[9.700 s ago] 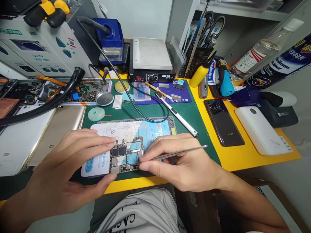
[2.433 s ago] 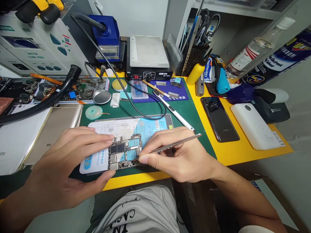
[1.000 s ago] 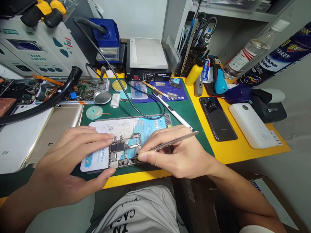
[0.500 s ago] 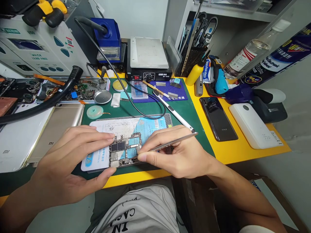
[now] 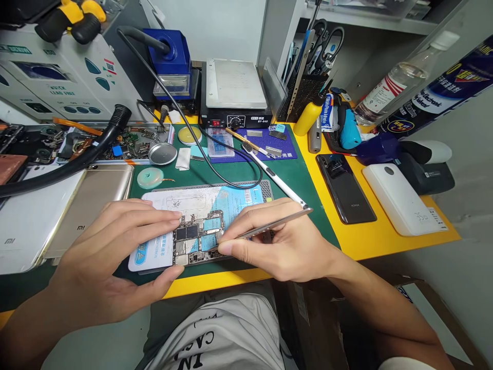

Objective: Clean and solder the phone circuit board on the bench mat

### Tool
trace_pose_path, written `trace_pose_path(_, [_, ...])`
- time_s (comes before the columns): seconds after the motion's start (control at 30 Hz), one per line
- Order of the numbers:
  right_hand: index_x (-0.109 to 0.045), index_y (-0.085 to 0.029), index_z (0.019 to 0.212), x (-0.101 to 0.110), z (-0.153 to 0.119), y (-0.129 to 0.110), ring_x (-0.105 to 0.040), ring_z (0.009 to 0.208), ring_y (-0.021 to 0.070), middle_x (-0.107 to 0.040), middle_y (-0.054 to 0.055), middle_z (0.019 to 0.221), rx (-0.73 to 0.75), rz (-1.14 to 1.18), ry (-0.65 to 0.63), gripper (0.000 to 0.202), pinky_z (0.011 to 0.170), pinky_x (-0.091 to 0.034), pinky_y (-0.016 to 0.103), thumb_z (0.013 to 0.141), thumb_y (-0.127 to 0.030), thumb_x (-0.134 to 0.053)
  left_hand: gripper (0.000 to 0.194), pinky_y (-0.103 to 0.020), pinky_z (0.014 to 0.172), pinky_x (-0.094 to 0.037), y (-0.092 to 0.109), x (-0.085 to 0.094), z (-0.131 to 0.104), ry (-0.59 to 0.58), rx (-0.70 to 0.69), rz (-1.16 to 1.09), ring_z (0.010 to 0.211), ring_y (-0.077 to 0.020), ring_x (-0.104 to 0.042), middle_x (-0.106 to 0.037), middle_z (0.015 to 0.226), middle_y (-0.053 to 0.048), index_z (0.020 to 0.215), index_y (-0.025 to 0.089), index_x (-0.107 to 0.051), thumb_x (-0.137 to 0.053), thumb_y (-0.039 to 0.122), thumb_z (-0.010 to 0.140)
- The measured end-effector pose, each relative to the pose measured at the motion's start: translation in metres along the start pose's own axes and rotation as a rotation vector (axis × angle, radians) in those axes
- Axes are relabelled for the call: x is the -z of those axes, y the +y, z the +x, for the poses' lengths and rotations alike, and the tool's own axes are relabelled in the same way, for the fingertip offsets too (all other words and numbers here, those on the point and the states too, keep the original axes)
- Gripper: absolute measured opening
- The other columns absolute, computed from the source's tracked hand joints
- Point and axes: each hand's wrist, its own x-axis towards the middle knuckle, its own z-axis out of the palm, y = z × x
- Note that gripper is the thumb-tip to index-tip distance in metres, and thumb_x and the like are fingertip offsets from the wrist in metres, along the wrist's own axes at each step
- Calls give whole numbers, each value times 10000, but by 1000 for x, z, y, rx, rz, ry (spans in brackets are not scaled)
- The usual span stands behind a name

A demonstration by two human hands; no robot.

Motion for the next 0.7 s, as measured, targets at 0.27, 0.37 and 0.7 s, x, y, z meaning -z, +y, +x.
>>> trace_pose_path(0.27, [-877,-161,898,4,0,-3,-799,704,163,-872,58,828,17,30,-5,81,646,-635,257,940,-92,-886,497,-644,1108,-580,0,3,-3,-39,24,-28,1257,-351,-659,-767,1334,-115,1420,205,-624,-793,213,952])
trace_pose_path(0.37, [-878,-154,907,5,0,-2,-813,719,168,-875,66,838,61,2,-18,87,676,-647,257,934,-72,-888,488,-638,1112,-578,1,3,-4,-30,35,-29,1255,-348,-662,-763,1335,-116,1411,200,-625,-783,190,950])
trace_pose_path(0.7, [-876,-148,932,4,-3,-2,-824,717,177,-878,80,854,78,-41,-25,71,654,-660,257,949,-81,-890,443,-545,1103,-568,-1,-1,-1,-10,35,-22,1222,-321,-675,-777,1276,-121,1378,198,-635,-793,269,970])
